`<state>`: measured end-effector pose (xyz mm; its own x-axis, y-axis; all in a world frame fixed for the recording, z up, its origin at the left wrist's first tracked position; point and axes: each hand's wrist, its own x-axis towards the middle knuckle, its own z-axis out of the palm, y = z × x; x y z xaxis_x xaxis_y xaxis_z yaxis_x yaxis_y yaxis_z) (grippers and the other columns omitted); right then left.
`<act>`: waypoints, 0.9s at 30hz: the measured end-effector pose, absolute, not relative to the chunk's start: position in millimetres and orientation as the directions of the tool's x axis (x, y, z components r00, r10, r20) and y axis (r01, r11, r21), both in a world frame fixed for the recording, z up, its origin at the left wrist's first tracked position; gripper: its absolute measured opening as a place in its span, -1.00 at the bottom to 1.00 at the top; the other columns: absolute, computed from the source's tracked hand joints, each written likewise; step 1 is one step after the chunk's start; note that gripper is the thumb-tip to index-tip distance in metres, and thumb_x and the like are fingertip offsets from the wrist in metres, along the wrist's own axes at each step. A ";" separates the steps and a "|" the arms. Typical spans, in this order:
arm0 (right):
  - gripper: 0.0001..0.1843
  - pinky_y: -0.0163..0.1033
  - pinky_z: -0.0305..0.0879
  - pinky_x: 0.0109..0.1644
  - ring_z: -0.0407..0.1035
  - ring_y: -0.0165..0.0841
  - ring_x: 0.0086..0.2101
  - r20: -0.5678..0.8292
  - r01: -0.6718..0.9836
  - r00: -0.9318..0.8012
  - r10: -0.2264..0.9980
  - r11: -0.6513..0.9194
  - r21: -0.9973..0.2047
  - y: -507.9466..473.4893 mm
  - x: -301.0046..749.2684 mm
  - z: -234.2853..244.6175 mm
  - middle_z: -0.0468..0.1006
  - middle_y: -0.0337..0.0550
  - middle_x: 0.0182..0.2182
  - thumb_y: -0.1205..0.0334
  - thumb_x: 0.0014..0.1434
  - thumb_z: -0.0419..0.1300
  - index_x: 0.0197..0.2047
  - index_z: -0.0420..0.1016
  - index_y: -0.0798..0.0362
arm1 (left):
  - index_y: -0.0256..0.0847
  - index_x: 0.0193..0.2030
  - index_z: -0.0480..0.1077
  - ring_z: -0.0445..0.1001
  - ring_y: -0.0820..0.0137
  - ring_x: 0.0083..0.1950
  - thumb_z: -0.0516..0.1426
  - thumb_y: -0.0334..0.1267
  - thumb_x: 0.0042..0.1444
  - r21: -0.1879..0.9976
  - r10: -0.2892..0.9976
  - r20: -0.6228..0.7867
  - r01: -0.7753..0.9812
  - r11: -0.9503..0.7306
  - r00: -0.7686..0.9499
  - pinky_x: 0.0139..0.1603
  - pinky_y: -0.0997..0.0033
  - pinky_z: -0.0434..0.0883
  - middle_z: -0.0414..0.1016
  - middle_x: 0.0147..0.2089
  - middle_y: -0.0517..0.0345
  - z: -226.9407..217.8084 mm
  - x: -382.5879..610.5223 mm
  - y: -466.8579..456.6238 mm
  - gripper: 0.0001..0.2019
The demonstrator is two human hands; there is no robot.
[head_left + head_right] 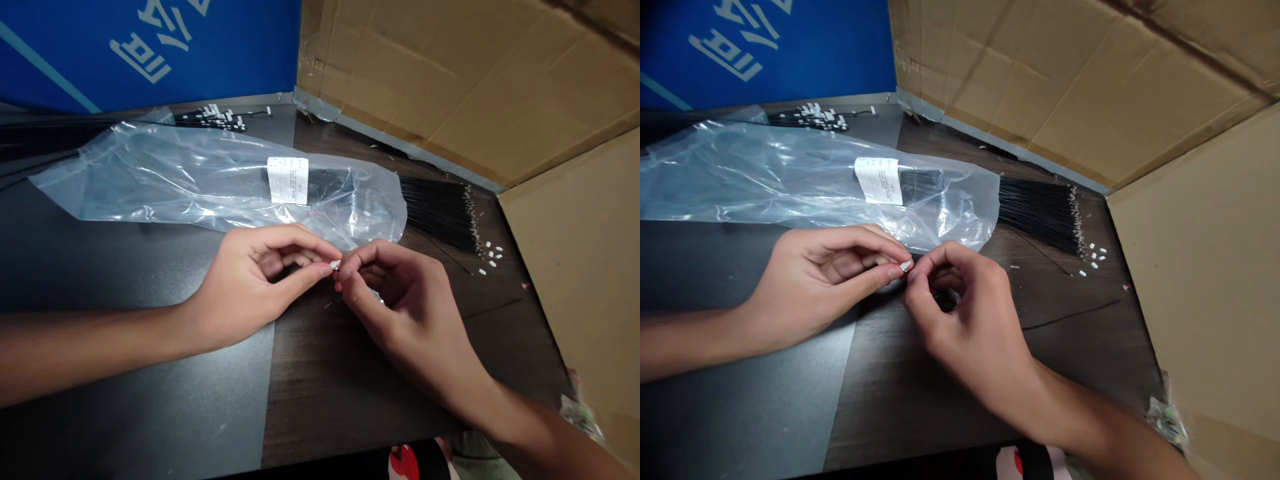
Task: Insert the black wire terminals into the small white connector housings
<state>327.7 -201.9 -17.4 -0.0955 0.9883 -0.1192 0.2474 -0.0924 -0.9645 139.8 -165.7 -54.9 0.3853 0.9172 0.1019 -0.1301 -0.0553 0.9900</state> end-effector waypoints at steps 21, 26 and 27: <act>-0.94 -0.56 0.40 -0.25 0.51 -0.58 -0.35 -0.132 0.257 -0.103 0.986 -0.101 -0.961 -203.4 327.1 -18.5 0.62 -0.22 -0.34 0.42 0.15 0.35 -0.28 0.56 0.17 | -0.28 -0.18 0.67 0.70 0.57 -0.24 0.37 -0.51 0.18 0.977 0.905 0.032 -0.204 0.061 0.424 -0.14 0.83 0.59 0.71 -0.26 0.22 -53.8 142.8 -160.7 -0.89; -0.94 -0.59 0.38 -0.26 0.50 -0.60 -0.36 -0.153 0.238 -0.107 0.982 -0.124 -0.963 -202.8 327.8 -18.4 0.61 -0.24 -0.36 0.41 0.16 0.36 -0.28 0.56 0.18 | -0.31 -0.18 0.66 0.70 0.56 -0.26 0.35 -0.51 0.23 0.972 0.893 0.022 -0.218 0.086 0.449 -0.17 0.82 0.59 0.70 -0.28 0.17 -54.7 141.6 -158.0 -0.92; -0.94 -0.59 0.37 -0.26 0.49 -0.61 -0.36 -0.156 0.235 -0.110 0.982 -0.126 -0.964 -203.1 328.1 -18.2 0.61 -0.24 -0.36 0.40 0.16 0.36 -0.28 0.56 0.18 | -0.31 -0.18 0.65 0.70 0.56 -0.27 0.36 -0.51 0.23 0.972 0.894 0.027 -0.219 0.080 0.447 -0.17 0.82 0.59 0.70 -0.28 0.17 -54.9 141.3 -157.8 -0.93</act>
